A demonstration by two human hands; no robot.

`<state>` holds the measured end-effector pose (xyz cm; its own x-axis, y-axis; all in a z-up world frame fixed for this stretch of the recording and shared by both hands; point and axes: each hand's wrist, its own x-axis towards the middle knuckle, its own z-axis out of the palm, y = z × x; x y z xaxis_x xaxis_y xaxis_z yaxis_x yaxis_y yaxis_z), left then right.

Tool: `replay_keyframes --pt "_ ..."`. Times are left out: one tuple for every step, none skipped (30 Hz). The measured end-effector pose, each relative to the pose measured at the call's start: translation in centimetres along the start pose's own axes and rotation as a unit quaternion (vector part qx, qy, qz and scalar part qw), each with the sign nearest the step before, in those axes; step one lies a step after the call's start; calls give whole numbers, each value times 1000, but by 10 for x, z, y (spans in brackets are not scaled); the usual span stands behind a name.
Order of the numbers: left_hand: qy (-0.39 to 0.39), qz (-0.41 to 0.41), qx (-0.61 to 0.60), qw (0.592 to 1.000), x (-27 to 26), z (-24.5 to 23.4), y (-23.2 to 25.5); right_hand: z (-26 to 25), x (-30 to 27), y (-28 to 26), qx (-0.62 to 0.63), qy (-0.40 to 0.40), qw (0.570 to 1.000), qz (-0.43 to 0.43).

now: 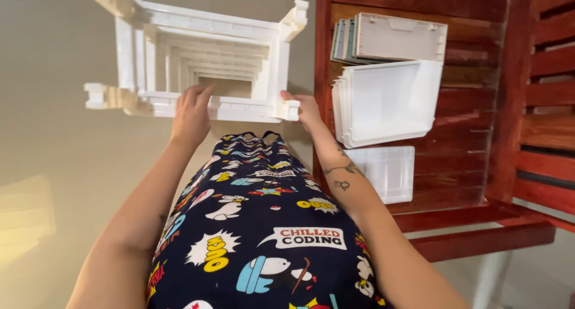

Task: The person assembles a white plastic stool by hand, snapping together frame pieces and attaching a seat. They handle multiple components, aligning and pressing them into place, then place the finished stool on the floor.

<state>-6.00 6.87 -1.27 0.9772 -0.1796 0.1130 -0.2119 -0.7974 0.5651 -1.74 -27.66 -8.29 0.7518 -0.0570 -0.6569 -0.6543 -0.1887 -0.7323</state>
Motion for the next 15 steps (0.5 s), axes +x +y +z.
replay_keyframes --pt "13 -2 37 999 -16 -8 -3 6 -1 9 31 12 999 24" --pt "27 -4 72 997 -32 -13 -5 8 -2 18 59 26 997 47" --pt "41 -7 106 993 -46 -17 -6 14 -5 29 72 18 995 70" --pt "68 -43 92 993 -58 -17 -6 21 -10 42 83 10 992 93" --pt "95 -80 77 989 -70 -16 -6 26 -15 52 94 2 989 117" --pt "122 -116 61 984 -78 -13 -7 29 -19 60 135 -15 985 102" --pt "125 -134 42 982 -84 -10 -10 33 -25 65 176 -33 980 88" --pt "128 -150 23 980 -89 -4 -15 37 -32 68 217 -51 972 73" --pt "130 -167 3 977 -94 3 -19 39 -40 69 231 -58 968 84" --pt "177 -203 -80 960 -95 13 -24 40 -48 69 246 -65 962 95" --pt "223 -237 -162 932 -93 25 -28 42 -55 66 261 -72 957 106" --pt "265 -267 -242 894 -89 37 -33 44 -60 61 269 -67 954 110" --pt "258 -325 -378 828 -84 47 -41 47 -63 57 278 -63 952 114" --pt "244 -372 -504 740 -78 55 -51 49 -64 53 288 -60 949 118" --pt "223 -409 -618 634 -73 63 -59 50 -63 48 316 -69 941 97"
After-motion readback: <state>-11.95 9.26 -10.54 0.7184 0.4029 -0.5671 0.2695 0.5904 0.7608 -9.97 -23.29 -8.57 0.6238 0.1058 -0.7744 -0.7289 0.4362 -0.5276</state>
